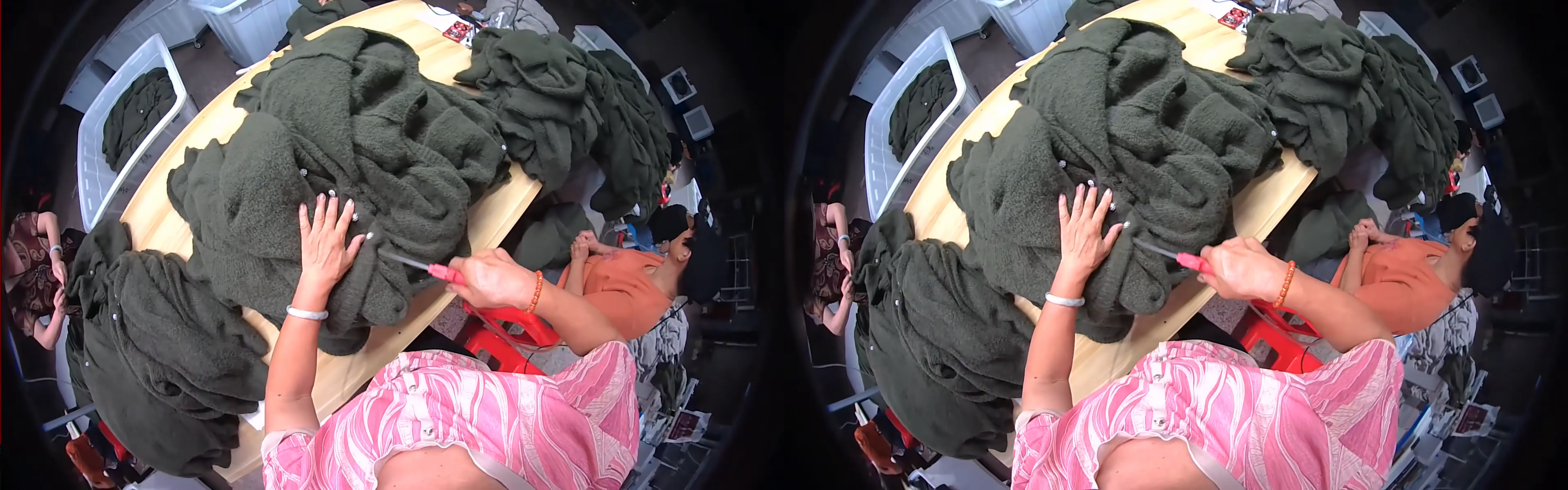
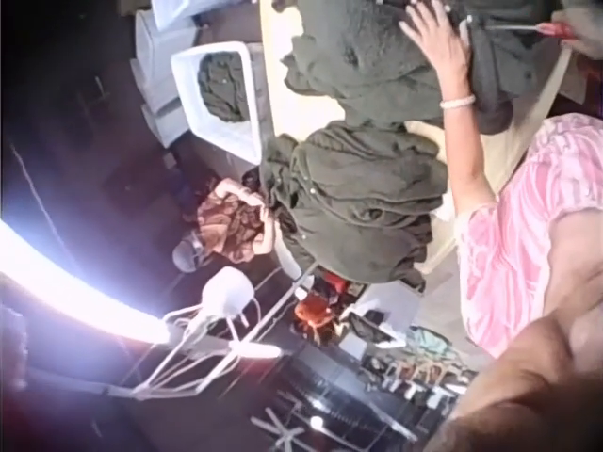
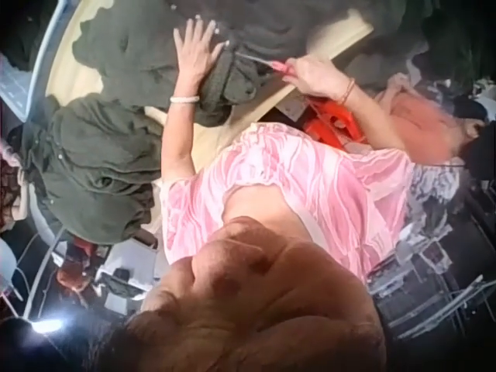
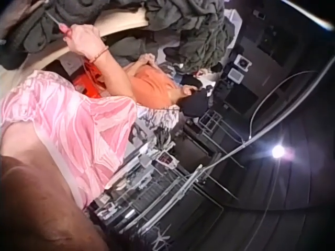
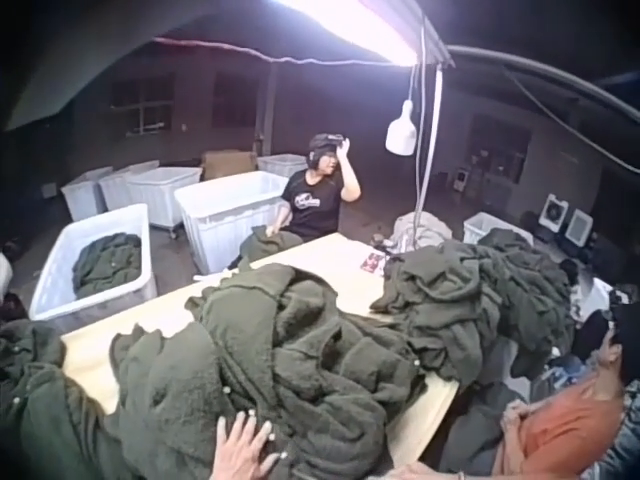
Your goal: Trimming loose threads from knitted garments using scissors on a factory floor.
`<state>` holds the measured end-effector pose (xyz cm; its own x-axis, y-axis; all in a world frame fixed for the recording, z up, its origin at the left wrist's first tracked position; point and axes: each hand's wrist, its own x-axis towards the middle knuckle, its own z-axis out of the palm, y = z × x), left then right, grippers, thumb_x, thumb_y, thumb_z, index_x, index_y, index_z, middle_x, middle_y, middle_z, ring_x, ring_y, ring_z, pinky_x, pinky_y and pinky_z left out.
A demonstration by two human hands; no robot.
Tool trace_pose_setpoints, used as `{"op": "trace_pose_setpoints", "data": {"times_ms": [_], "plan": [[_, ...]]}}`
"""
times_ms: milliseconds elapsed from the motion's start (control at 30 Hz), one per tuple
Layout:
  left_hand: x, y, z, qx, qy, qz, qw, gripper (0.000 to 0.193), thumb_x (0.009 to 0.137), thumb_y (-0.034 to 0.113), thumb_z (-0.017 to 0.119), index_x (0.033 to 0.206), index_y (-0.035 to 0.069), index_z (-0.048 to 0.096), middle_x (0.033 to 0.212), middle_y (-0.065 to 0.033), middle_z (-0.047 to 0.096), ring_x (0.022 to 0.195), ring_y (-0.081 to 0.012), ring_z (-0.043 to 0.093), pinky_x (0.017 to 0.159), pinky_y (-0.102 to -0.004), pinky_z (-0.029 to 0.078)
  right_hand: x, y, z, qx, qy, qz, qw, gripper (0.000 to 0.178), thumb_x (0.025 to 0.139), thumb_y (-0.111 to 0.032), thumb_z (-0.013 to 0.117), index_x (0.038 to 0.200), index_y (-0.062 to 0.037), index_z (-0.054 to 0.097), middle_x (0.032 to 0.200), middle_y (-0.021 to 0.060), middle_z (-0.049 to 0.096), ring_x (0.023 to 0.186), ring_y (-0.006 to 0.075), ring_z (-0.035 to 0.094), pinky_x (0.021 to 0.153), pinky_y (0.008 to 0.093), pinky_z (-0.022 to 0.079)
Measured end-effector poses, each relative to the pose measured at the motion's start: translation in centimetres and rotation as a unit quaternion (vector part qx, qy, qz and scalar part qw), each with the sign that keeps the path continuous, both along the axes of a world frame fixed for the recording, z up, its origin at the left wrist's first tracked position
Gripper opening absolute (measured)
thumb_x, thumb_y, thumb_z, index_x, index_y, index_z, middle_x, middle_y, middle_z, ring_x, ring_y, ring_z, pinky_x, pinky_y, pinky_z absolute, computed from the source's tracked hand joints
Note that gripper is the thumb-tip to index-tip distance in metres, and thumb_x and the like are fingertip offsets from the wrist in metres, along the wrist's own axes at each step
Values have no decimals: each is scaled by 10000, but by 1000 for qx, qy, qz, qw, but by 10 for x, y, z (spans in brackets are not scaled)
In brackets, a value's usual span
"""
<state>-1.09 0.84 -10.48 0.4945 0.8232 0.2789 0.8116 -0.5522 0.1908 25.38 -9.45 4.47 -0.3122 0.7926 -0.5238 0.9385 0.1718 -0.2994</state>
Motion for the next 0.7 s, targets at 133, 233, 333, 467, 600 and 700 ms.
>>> {"op": "trace_pose_setpoints", "data": {"times_ms": [133, 233, 333, 467, 600, 700], "plan": [[5, -4, 7, -5, 6, -11, 1000, 658, 842, 430, 652, 1412, 155, 473, 1453, -165, 429, 1420, -331, 290, 1175, -563, 100, 20, -4, -7, 1, 45, -5, 999, 270, 873, -318, 633, 941, -57, 628, 832, 198, 674, 871, 386, 660, 789, 499, 505], [6, -7, 7, 0, 14, -5, 1000, 603, 847, 422, 648, 1370, 148, 524, 1455, -163, 430, 1419, -332, 295, 1175, -568, 90, 13, 28, 2, 38, 60, -40, 997, 258, 878, -306, 623, 927, -53, 619, 840, 204, 671, 887, 388, 655, 801, 492, 502], [17, -11, 12, 9, 0, -17, 1000, 574, 845, 408, 657, 1338, 134, 552, 1447, -167, 438, 1406, -335, 321, 1173, -571, 94, 12, 48, -4, 122, 109, -21, 986, 293, 893, -333, 612, 983, -54, 602, 799, 204, 668, 826, 403, 660, 750, 495, 507], [15, -15, 7, 1, -11, -18, 1000, 575, 850, 372, 665, 1350, 122, 532, 1422, -175, 454, 1351, -340, 390, 1157, -577, 152, 22, 36, -24, 97, 86, 29, 991, 266, 851, -305, 645, 850, -40, 625, 746, 198, 659, 801, 381, 671, 727, 482, 523], [-7, -10, -2, 7, -110, 23, 994, 481, 891, 160, 611, 1357, 86, 519, 1401, -181, 477, 1290, -334, 458, 1097, -543, 267, 34, 15, -28, 7, 120, 47, 992, 285, 884, -336, 615, 985, -69, 617, 798, 196, 670, 833, 390, 666, 747, 487, 519], [4, 27, 37, 2, -152, 215, 965, 497, 915, 177, 603, 1389, 100, 474, 1341, -179, 527, 1061, -366, 615, 789, -414, 525, 34, 9, -27, 51, 160, -25, 986, 291, 901, -337, 596, 1048, -86, 592, 811, 205, 665, 848, 402, 658, 746, 499, 514]]}}
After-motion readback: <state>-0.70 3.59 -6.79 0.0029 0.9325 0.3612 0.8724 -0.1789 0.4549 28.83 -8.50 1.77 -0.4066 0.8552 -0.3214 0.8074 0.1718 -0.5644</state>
